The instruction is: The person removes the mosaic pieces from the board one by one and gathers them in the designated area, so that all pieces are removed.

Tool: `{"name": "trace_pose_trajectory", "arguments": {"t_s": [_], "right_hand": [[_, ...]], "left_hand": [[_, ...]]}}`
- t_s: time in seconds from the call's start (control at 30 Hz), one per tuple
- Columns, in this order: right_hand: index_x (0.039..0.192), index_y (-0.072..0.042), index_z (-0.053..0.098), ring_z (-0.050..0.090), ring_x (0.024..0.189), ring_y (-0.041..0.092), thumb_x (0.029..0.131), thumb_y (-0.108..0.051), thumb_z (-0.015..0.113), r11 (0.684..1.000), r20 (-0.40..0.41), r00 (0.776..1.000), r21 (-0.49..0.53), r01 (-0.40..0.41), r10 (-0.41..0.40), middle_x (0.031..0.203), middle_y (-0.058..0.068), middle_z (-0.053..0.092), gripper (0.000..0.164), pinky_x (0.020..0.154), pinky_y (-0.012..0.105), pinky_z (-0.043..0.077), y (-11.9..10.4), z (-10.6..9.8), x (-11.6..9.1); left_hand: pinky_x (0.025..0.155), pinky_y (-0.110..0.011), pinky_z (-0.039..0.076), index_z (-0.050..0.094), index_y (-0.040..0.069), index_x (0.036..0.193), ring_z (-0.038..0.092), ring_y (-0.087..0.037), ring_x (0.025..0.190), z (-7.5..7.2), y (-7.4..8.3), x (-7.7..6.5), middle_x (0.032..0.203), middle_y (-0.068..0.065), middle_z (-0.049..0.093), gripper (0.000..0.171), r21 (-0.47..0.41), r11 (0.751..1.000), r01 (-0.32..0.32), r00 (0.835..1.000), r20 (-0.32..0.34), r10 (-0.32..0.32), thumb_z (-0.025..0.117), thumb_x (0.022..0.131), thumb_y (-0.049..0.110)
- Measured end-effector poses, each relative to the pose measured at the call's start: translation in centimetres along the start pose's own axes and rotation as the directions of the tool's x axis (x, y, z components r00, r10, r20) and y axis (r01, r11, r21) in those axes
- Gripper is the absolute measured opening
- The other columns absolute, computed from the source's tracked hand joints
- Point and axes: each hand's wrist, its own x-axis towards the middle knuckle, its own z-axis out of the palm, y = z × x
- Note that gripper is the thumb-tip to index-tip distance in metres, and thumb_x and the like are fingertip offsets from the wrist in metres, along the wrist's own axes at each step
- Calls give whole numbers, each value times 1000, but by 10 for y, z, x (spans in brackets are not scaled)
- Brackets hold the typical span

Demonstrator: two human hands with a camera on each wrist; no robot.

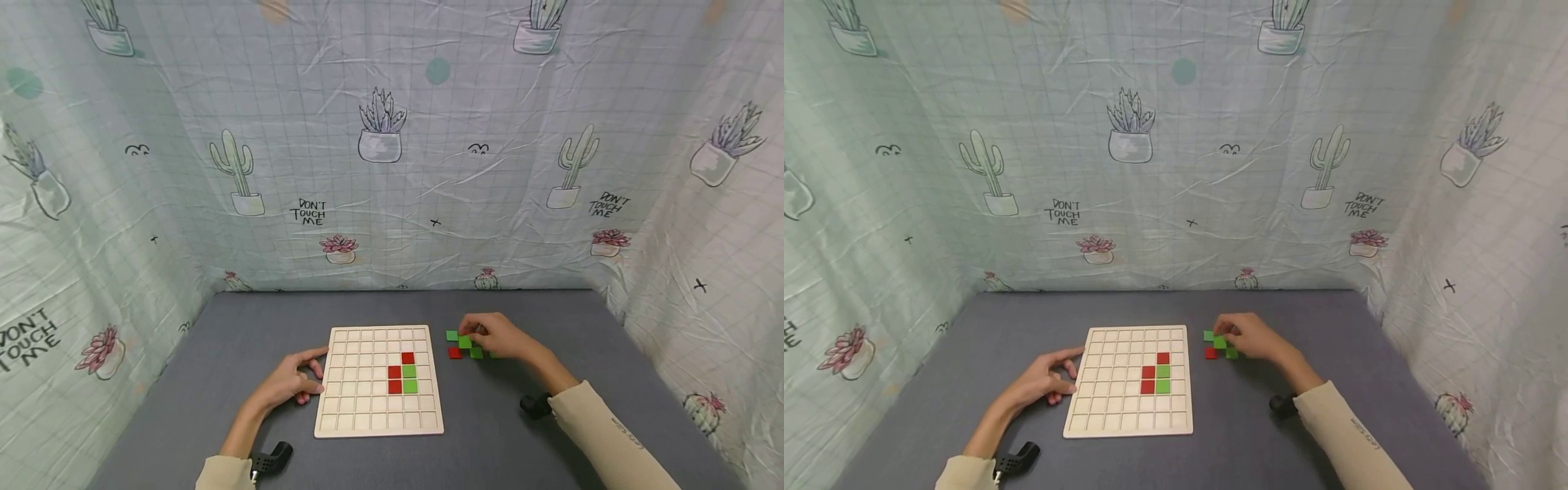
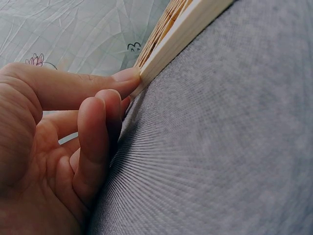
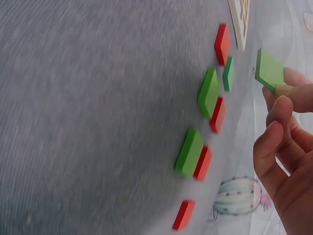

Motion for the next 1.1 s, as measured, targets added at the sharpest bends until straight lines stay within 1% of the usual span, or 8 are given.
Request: {"name": "trace_pose_trajectory", "arguments": {"t_s": [0.13,0.23,0.37,0.47,0.7,0.8,0.93,1.1], "right_hand": [[110,-9,72,55,65,5,99,0,61,1000,-9,1000,-2,-15,15,107,12,75,18,61,25,48,10,-7,-8],[109,-10,73,55,64,4,99,0,62,1000,-22,999,2,-27,27,106,12,75,18,60,24,48,18,-12,-15],[108,-11,72,61,69,8,99,0,62,999,-31,999,6,-43,44,106,12,75,18,62,25,50,27,-17,-25],[110,-11,72,64,73,11,99,-1,62,998,-36,997,0,-62,62,108,13,74,18,62,26,51,34,-21,-31],[109,-11,71,65,73,17,99,0,61,994,-41,994,-5,-105,105,109,14,74,18,59,27,50,46,-32,-45],[108,-10,72,66,76,18,98,1,61,993,-46,992,-10,-115,115,109,15,74,18,60,27,51,50,-35,-51],[107,-9,72,65,77,13,98,1,61,990,-45,990,-33,-136,134,107,15,75,17,62,26,51,57,-36,-57],[106,-11,72,64,79,8,97,0,63,987,-25,988,-48,-155,154,104,12,75,16,63,26,51,64,-35,-62]], "left_hand": [[48,-29,53,41,1,157,54,-11,53,1,0,0,102,-20,59,85,0,1000,0,1000,-2,0,79,81,-1],[48,-29,53,41,1,157,54,-10,53,1,0,0,102,-20,58,85,-1,1000,-1,1000,0,1,79,81,-1],[47,-29,53,41,0,157,54,-10,52,2,1,0,101,-20,58,85,0,1000,-2,1000,-1,2,79,81,-1],[48,-29,54,41,1,157,55,-11,52,1,0,0,101,-20,59,85,0,1000,-2,1000,-3,2,79,81,-1],[48,-30,54,41,1,157,55,-11,51,0,0,-1,101,-19,59,85,-2,1000,6,1000,-4,-6,79,81,0],[47,-29,53,41,1,157,54,-11,51,0,0,0,101,-19,59,85,-9,1000,5,1000,-3,-5,79,81,-1],[47,-29,53,41,0,157,54,-11,51,0,-1,0,101,-20,59,85,-10,1000,1,1000,-4,-1,79,81,-1],[47,-29,53,41,1,157,55,-11,51,0,-1,0,101,-19,59,85,-10,1000,5,1000,-5,-5,79,81,-1]]}}
